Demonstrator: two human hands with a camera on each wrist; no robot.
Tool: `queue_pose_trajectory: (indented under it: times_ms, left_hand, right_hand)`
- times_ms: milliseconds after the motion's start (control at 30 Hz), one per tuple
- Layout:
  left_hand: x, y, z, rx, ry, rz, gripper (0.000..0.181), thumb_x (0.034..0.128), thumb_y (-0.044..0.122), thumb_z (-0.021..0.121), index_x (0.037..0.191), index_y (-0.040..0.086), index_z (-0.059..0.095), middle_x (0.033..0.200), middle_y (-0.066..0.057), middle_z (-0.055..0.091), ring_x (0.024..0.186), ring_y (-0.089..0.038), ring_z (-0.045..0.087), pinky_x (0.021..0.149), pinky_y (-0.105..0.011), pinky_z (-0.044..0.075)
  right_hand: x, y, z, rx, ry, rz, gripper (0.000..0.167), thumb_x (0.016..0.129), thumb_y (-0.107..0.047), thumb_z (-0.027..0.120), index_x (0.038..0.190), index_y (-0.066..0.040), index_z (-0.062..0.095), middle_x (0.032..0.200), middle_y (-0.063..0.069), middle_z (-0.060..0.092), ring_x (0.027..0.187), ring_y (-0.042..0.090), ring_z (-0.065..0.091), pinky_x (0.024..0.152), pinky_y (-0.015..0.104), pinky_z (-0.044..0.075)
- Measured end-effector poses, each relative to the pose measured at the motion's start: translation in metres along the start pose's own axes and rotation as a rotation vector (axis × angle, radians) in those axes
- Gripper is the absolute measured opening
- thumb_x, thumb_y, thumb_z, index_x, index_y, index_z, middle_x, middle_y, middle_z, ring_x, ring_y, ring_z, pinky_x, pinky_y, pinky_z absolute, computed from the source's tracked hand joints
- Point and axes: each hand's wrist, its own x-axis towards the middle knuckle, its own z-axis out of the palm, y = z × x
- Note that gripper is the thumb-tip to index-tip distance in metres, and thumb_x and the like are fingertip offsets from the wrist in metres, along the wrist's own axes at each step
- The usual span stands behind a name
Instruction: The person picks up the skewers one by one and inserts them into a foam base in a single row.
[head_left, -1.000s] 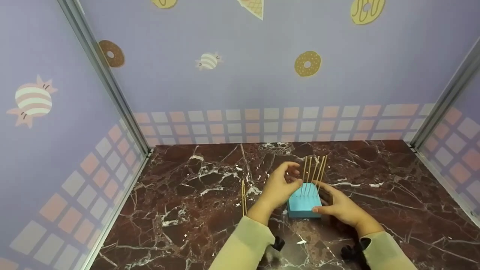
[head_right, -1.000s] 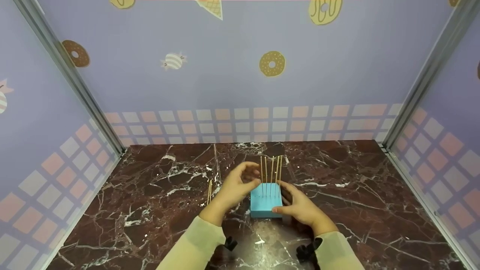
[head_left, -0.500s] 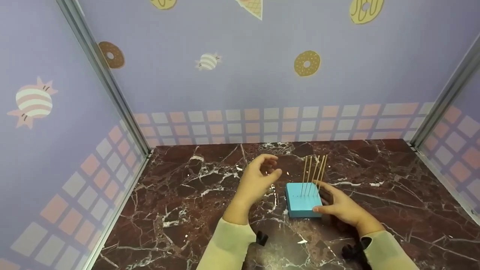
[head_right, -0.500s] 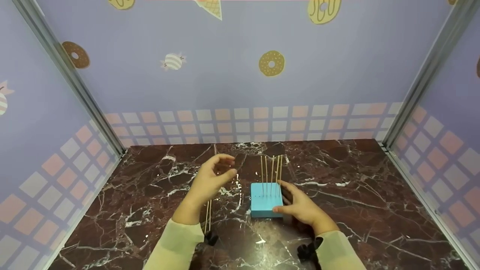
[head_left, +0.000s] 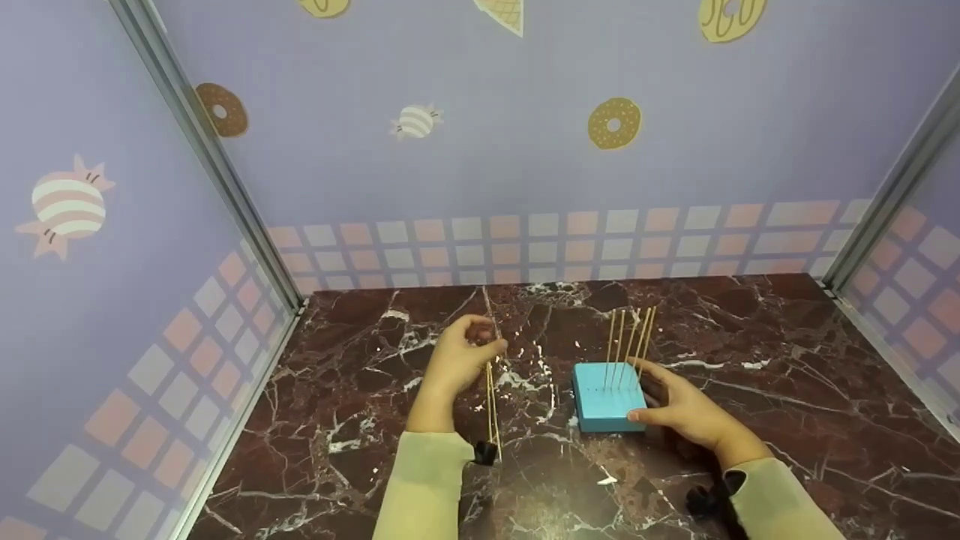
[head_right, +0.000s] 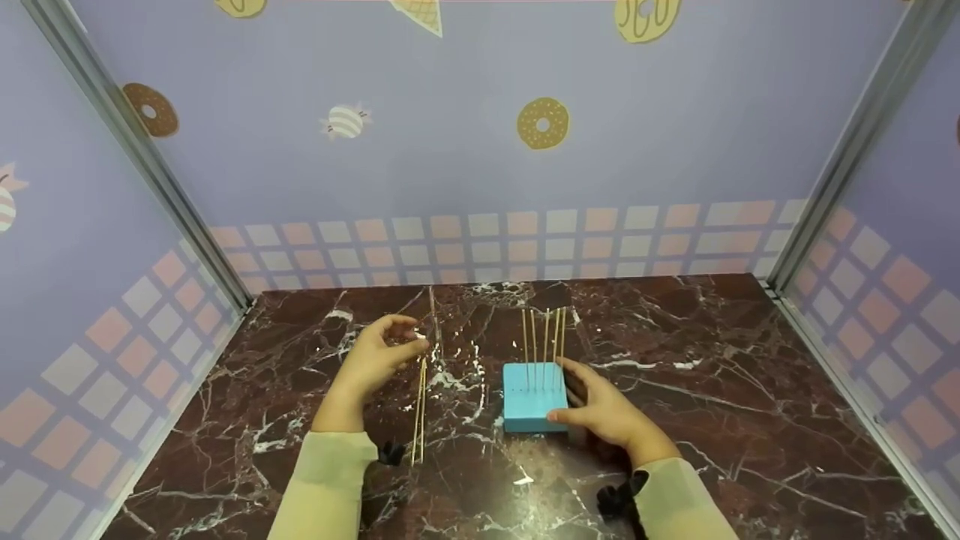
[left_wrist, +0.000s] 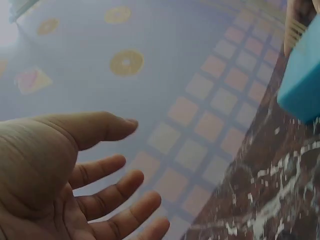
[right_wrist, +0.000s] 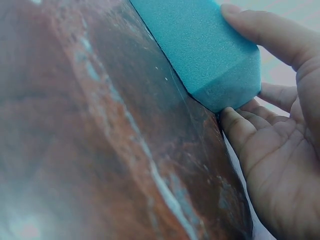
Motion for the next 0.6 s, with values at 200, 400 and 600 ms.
queue_pose_trajectory:
  times_ms: [200,400,600]
  left_hand:
    - [0.008,-0.032,0.002,0.03,-0.003,-0.15,0.053,0.0974,0.017,0.089,0.143,0.0,0.068,0.128,-0.021,0.073,0.1,-0.03,0.075,0.089,-0.045,0.066]
    - [0.006,-0.047,0.006,0.092,-0.011,-0.245,0.051,0.0911,0.0,0.091,0.136,-0.005,0.069,0.127,-0.027,0.074,0.092,-0.032,0.079,0.079,-0.04,0.07]
    - [0.018,-0.068,0.008,0.173,-0.012,-0.29,0.05,0.0848,-0.002,0.097,0.128,-0.004,0.072,0.115,-0.023,0.076,0.074,-0.026,0.078,0.068,-0.036,0.068]
  right_hand:
    - [-0.002,-0.001,-0.001,0.017,0.003,-0.001,0.105,0.099,-0.003,0.084,0.175,0.012,0.013,0.183,0.041,0.007,0.168,0.064,0.01,0.115,0.011,0.047]
    - [-0.001,0.0,0.0,-0.002,0.001,-0.026,0.103,0.099,-0.003,0.084,0.174,0.015,0.015,0.179,0.045,0.016,0.165,0.067,0.018,0.114,0.011,0.047]
    - [0.001,-0.002,0.001,-0.009,0.013,-0.022,0.103,0.098,-0.003,0.085,0.174,0.014,0.017,0.18,0.045,0.016,0.165,0.067,0.02,0.114,0.01,0.046]
